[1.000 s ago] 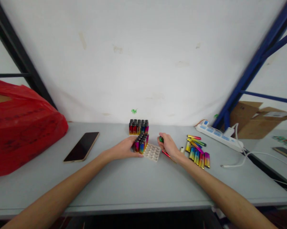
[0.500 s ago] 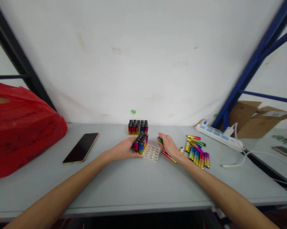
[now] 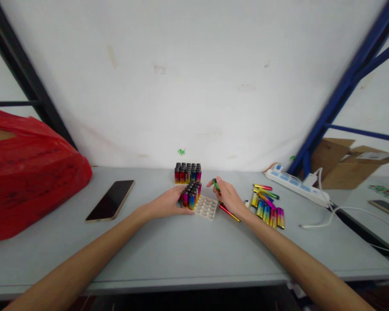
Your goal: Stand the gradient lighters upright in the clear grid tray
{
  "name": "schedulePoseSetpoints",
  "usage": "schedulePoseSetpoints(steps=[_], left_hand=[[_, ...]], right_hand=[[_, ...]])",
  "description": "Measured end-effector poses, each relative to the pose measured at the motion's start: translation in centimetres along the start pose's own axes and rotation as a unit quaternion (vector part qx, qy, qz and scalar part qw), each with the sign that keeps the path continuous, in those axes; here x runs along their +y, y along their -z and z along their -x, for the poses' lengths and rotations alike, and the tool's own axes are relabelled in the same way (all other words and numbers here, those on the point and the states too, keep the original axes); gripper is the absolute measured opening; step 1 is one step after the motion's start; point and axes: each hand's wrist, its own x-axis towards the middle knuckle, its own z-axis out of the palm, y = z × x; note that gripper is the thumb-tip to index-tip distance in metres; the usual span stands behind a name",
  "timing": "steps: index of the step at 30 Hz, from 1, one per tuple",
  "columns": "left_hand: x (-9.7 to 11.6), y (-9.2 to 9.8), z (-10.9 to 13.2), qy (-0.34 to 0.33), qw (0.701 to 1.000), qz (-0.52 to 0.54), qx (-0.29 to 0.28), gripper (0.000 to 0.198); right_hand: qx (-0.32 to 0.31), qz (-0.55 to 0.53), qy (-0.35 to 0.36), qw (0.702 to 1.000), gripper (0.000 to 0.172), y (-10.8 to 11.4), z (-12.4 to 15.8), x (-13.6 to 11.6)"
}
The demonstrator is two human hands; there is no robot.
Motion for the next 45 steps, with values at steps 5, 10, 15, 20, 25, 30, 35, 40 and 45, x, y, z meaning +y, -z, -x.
schedulePoseSetpoints(steps=[5, 10, 15, 20, 25, 30, 35, 40, 45], left_hand=[[-0.2, -0.1, 0.0, -0.014, 1.0, 0.003, 0.002, 0.075], [0.1, 0.0, 0.0, -0.008, 1.0, 0.005, 0.003, 0.074], [0.2, 0.0, 0.0, -0.014, 1.0, 0.0, -0.008, 0.072], [0.1, 0.0, 0.0, -0.016, 1.0, -0.005, -0.005, 0.07], [0.0, 0.1, 0.0, -0.011, 1.0, -0.009, -0.01, 0.072], [0.1, 0.1, 0.0, -0.014, 1.0, -0.011, -0.009, 0.07], [0.0, 0.0, 0.0, -0.025, 1.0, -0.011, -0.001, 0.069], [-0.2, -0.1, 0.0, -0.022, 1.0, -0.021, 0.0, 0.07], [-0.2, -0.1, 0.0, -0.015, 1.0, -0.021, 0.001, 0.07]], right_hand=[[0.022, 0.099, 0.098, 0.99, 0.043, 0.2, -0.1, -0.1], [0.014, 0.078, 0.087, 0.993, 0.028, -0.1, -0.2, 0.7], [-0.005, 0.098, 0.088, 0.991, 0.024, -0.4, -0.2, 1.3], [-0.019, 0.179, 0.128, 0.975, 0.019, 0.4, -0.5, 1.1], [-0.005, 0.237, 0.119, 0.964, 0.016, 0.8, -0.6, 0.8], [-0.005, 0.226, 0.12, 0.967, 0.014, 0.6, -0.6, 0.8], [-0.023, 0.255, 0.128, 0.958, 0.013, 0.1, -0.5, 0.6], [-0.043, 0.316, 0.102, 0.942, 0.019, -0.2, -0.6, 0.1], [-0.059, 0.386, 0.066, 0.918, 0.02, -0.4, -0.4, -0.6]])
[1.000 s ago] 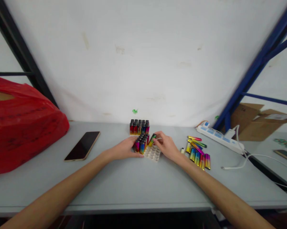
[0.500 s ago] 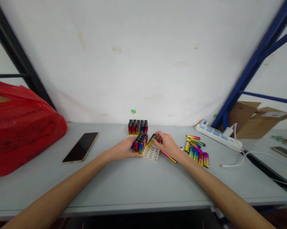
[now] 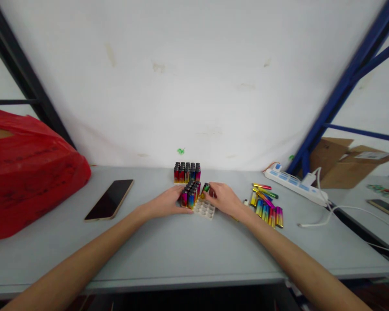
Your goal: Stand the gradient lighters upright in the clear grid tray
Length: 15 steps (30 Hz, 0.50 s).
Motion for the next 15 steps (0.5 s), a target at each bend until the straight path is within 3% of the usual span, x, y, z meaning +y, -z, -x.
schedulePoseSetpoints(steps=[5, 10, 15], left_hand=[[0.0, 0.0, 0.0, -0.013, 1.0, -0.003, 0.003, 0.067], [0.0, 0.0, 0.0, -0.015, 1.0, 0.004, 0.006, 0.07], [-0.1, -0.1, -0.1, 0.004, 1.0, -0.004, -0.001, 0.073]], right_hand=[[-0.045, 0.017, 0.014, 0.999, 0.022, 0.3, 0.0, -0.2], [-0.075, -0.019, 0.077, 0.994, 0.033, 3.1, 0.7, 1.6], [-0.215, -0.012, 0.016, 0.976, 0.054, 5.5, 1.7, 4.1]])
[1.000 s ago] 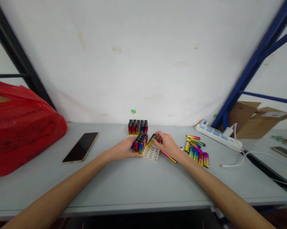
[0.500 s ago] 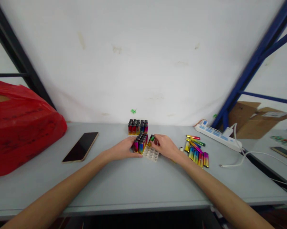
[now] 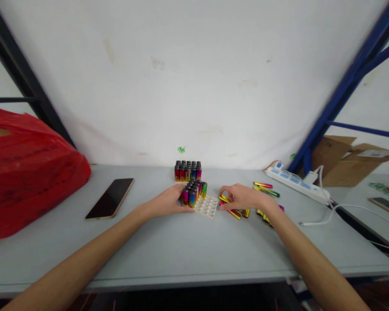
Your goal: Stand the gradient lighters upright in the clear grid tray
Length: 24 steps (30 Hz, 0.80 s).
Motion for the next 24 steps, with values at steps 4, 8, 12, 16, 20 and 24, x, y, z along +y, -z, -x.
schedulePoseSetpoints(steps=[4, 8, 12, 16, 20, 24], left_hand=[[-0.1, -0.1, 0.0, -0.003, 1.0, -0.004, -0.003, 0.073], [-0.1, 0.0, 0.0, -0.002, 1.0, 0.0, 0.001, 0.071], [-0.1, 0.0, 0.1, -0.01, 1.0, 0.0, -0.001, 0.07], [-0.1, 0.1, 0.1, -0.004, 1.0, 0.0, 0.0, 0.073], [0.0, 0.1, 0.1, -0.001, 1.0, -0.006, -0.005, 0.071], [0.1, 0.2, 0.1, -0.008, 1.0, 0.004, 0.0, 0.072]], right_hand=[[-0.029, -0.004, -0.014, 0.999, 0.059, -0.1, -0.1, 0.5], [0.0, 0.026, -0.021, 0.999, 0.038, -0.1, -0.2, -0.2], [0.024, 0.079, -0.05, 0.995, 0.032, 0.2, 0.1, -0.8], [0.028, 0.103, -0.067, 0.992, 0.035, -0.5, 0.0, -1.1], [0.05, 0.104, -0.048, 0.992, 0.031, -1.8, -0.6, -1.1], [0.1, 0.075, 0.007, 0.992, 0.024, -1.7, -0.9, -1.0]])
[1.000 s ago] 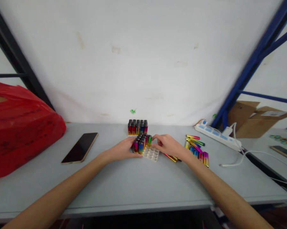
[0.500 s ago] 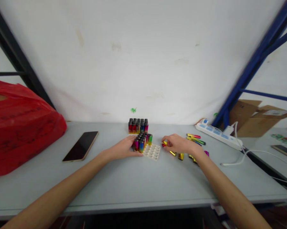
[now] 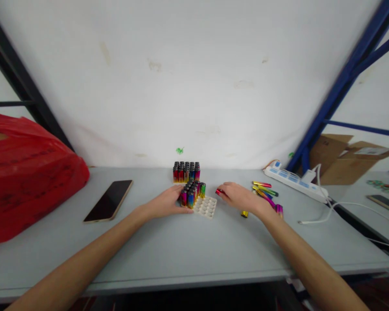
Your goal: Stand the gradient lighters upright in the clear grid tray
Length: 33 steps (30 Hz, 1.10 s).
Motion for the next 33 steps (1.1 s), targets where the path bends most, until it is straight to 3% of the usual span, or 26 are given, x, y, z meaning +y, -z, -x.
schedulePoseSetpoints(steps=[3, 6, 9, 13, 15, 18, 25, 28, 33], left_hand=[[0.0, 0.0, 0.0, 0.008, 1.0, 0.0, -0.001, 0.071], [0.1, 0.0, -0.1, 0.007, 1.0, 0.005, -0.002, 0.071], [0.2, 0.0, -0.1, -0.003, 1.0, 0.005, -0.007, 0.071], [0.1, 0.0, -0.1, -0.013, 1.0, 0.0, -0.006, 0.071], [0.1, -0.1, -0.1, -0.017, 1.0, 0.001, -0.003, 0.07], [0.0, -0.1, -0.1, -0.013, 1.0, 0.003, -0.003, 0.07], [0.2, 0.0, -0.1, -0.012, 1.0, 0.014, -0.001, 0.07], [0.2, 0.0, -0.1, -0.015, 1.0, 0.015, -0.002, 0.068], [0.2, 0.0, -0.1, -0.009, 1.0, 0.009, -0.004, 0.067]], right_hand=[[0.044, -0.126, -0.02, 0.991, 0.027, 1.0, 0.1, -0.1], [0.041, -0.28, -0.052, 0.958, 0.031, 1.4, 0.3, -0.4], [0.052, -0.417, -0.044, 0.906, 0.032, 0.8, -0.2, -0.7], [0.065, -0.577, -0.046, 0.813, 0.042, -0.4, -1.2, -1.3], [0.059, -0.603, -0.052, 0.794, 0.047, -0.7, -1.5, -1.7], [0.069, -0.584, -0.068, 0.806, 0.052, -0.9, -1.5, -2.3], [0.209, -0.388, -0.078, 0.894, 0.063, -1.6, -1.2, -3.1], [0.233, -0.353, -0.084, 0.902, 0.063, -2.1, -1.2, -3.5], [0.249, -0.333, -0.093, 0.905, 0.05, -2.6, -1.3, -4.2]])
